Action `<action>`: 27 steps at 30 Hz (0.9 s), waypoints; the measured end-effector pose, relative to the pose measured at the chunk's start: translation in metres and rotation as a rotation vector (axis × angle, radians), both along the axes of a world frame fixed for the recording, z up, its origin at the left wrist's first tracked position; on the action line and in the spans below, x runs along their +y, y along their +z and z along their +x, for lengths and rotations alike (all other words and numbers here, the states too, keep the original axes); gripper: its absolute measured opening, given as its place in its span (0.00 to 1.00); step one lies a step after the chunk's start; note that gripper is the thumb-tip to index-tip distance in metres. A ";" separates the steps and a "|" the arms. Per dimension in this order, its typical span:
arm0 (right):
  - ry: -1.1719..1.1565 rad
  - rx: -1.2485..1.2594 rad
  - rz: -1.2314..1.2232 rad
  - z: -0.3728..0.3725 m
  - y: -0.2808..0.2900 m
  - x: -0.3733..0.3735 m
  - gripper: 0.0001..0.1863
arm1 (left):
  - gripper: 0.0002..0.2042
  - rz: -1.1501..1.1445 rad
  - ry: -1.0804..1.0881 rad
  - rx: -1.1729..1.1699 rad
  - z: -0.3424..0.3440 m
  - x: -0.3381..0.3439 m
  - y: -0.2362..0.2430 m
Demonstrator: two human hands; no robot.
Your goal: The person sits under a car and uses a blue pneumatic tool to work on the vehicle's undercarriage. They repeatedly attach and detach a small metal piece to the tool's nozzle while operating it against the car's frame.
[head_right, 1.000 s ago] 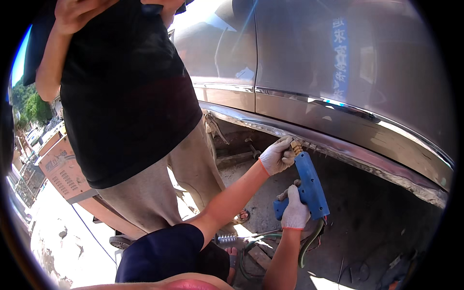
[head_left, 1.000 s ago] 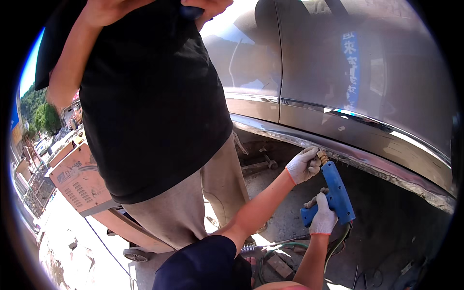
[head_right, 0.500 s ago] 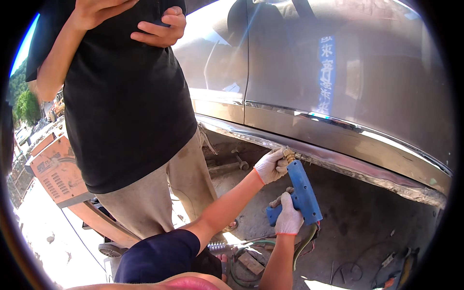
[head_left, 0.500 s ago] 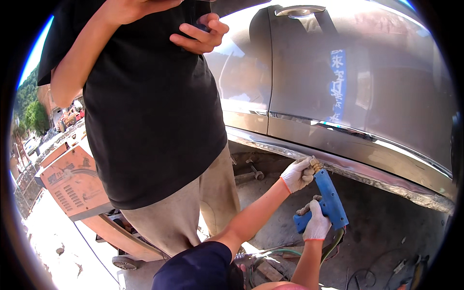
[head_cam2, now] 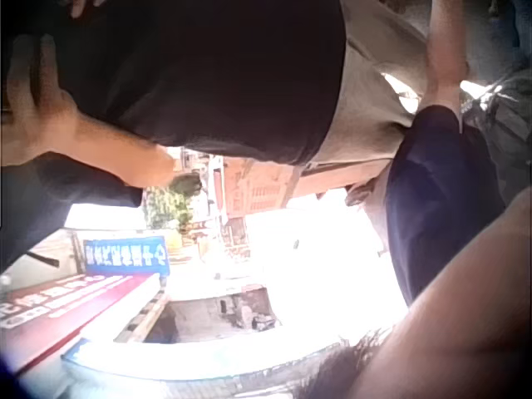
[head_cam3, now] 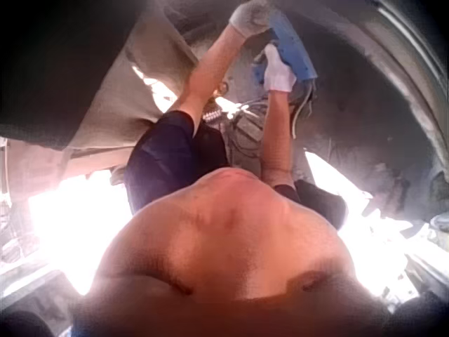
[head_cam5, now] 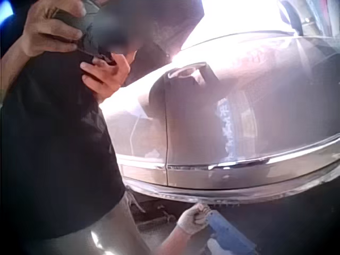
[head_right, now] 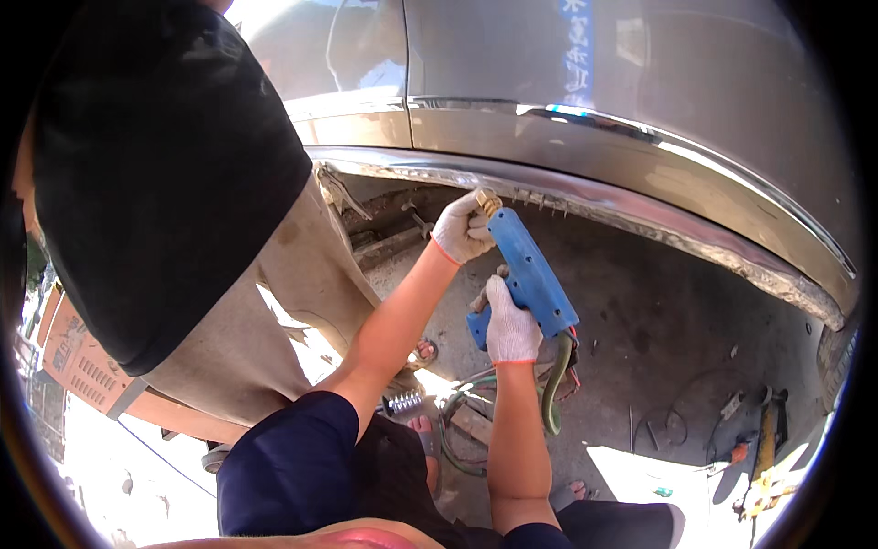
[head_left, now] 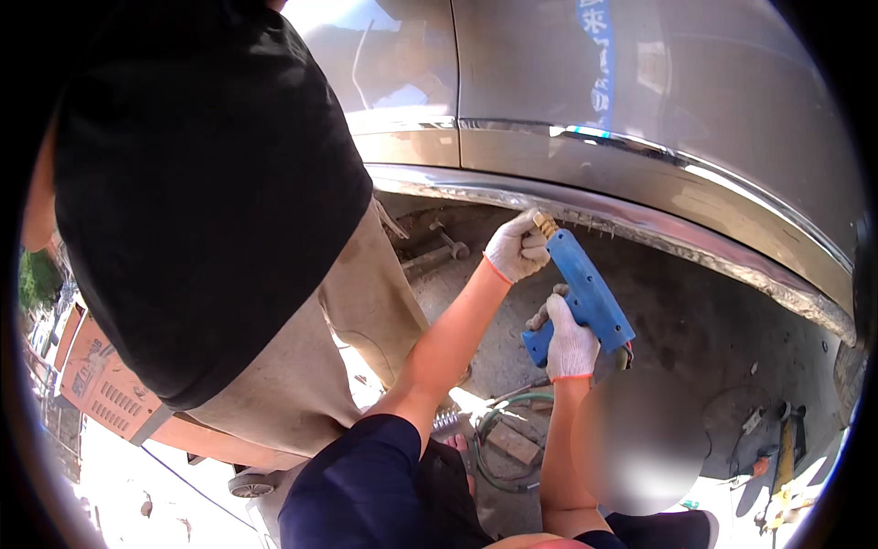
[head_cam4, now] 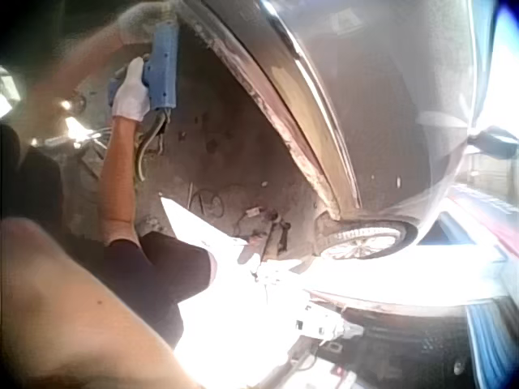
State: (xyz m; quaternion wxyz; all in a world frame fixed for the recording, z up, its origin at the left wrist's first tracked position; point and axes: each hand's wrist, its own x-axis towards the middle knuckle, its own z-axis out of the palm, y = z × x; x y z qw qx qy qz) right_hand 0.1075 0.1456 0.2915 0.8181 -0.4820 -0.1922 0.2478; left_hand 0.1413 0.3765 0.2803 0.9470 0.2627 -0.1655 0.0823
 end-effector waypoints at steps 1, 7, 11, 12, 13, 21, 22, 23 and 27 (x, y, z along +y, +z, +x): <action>0.004 -0.022 -0.076 0.004 -0.009 0.003 0.10 | 0.07 -0.041 -0.006 0.041 0.005 0.009 -0.014; -0.132 -0.145 -0.225 0.011 -0.031 0.009 0.10 | 0.07 -0.224 0.071 0.219 0.018 -0.018 -0.021; -0.220 -0.243 -0.247 0.011 -0.038 0.018 0.11 | 0.09 -0.289 -0.045 0.193 0.026 -0.018 -0.020; -0.247 -0.280 -0.250 0.012 -0.040 0.022 0.12 | 0.09 -0.293 -0.038 0.203 0.026 -0.017 -0.019; -0.239 -0.340 -0.301 0.015 -0.040 0.023 0.13 | 0.10 -0.294 -0.035 0.213 0.028 -0.016 -0.017; -0.430 -0.506 -0.363 0.033 -0.086 0.051 0.12 | 0.11 -0.277 0.116 0.291 0.039 -0.030 -0.010; -0.429 -0.498 -0.346 0.033 -0.087 0.054 0.11 | 0.11 -0.282 0.214 0.338 0.034 -0.038 -0.002; -0.430 -0.490 -0.330 0.033 -0.088 0.057 0.11 | 0.11 -0.295 0.154 0.292 0.037 -0.029 -0.009; -0.431 -0.506 -0.327 0.025 -0.076 0.055 0.10 | 0.11 -0.281 0.049 0.204 0.037 -0.014 -0.019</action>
